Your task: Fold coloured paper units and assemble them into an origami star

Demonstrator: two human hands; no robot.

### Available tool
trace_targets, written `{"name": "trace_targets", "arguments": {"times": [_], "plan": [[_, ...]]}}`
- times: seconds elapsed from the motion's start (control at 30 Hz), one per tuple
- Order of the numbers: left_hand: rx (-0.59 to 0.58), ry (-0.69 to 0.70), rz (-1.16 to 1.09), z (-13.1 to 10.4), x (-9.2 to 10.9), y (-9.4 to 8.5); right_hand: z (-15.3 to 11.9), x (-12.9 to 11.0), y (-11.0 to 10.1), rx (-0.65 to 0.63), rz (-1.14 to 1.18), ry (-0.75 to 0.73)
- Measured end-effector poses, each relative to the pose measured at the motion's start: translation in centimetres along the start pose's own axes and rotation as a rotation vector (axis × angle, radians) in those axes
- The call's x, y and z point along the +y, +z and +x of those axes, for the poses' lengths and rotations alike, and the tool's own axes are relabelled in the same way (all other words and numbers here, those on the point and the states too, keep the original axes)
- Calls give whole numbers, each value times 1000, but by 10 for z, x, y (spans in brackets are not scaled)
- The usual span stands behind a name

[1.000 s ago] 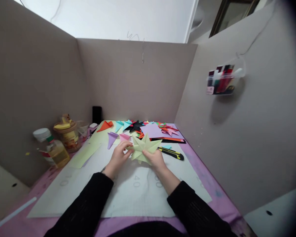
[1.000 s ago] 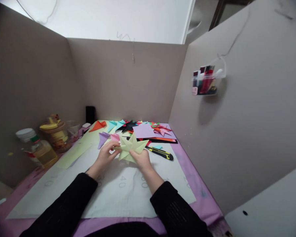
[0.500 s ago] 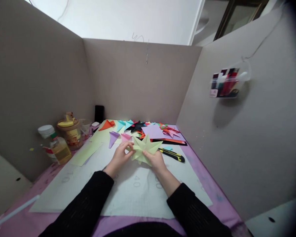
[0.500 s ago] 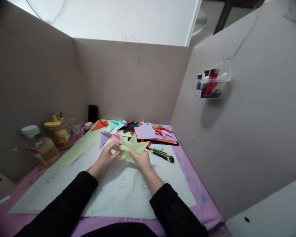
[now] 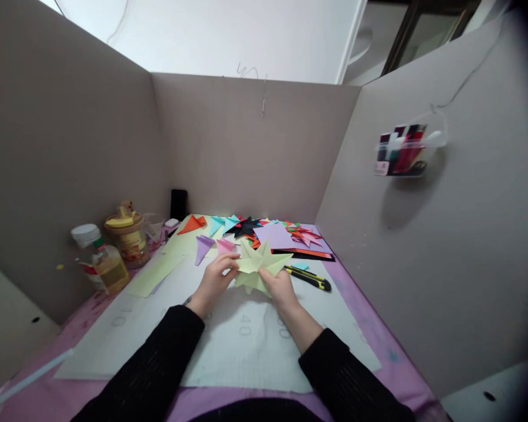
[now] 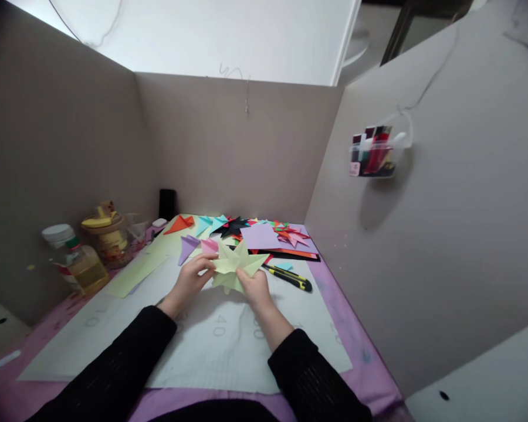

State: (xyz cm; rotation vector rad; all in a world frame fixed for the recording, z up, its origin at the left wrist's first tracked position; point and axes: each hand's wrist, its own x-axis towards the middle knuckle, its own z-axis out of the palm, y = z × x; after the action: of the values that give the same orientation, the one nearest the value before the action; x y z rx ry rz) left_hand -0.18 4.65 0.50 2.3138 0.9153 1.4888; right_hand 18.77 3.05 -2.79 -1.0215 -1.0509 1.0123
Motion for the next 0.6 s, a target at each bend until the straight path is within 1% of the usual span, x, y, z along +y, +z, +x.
{"name": "trace_targets", "arguments": {"times": [0.13,0.3,0.43,0.6], "plan": [[-57,-7,-11,0,0,-3,-1,-1,1,-29,3,-13],[-44,-84,-1,0,-1,-4,-2,-6,2,-1,-80,-38],[-79,-137,-41,-1,-8,-2,-2,-10,2,10,-104,-60],[-119,-135,-58,-1,-19,-4,-1,-10,1,18,-109,-47]]}}
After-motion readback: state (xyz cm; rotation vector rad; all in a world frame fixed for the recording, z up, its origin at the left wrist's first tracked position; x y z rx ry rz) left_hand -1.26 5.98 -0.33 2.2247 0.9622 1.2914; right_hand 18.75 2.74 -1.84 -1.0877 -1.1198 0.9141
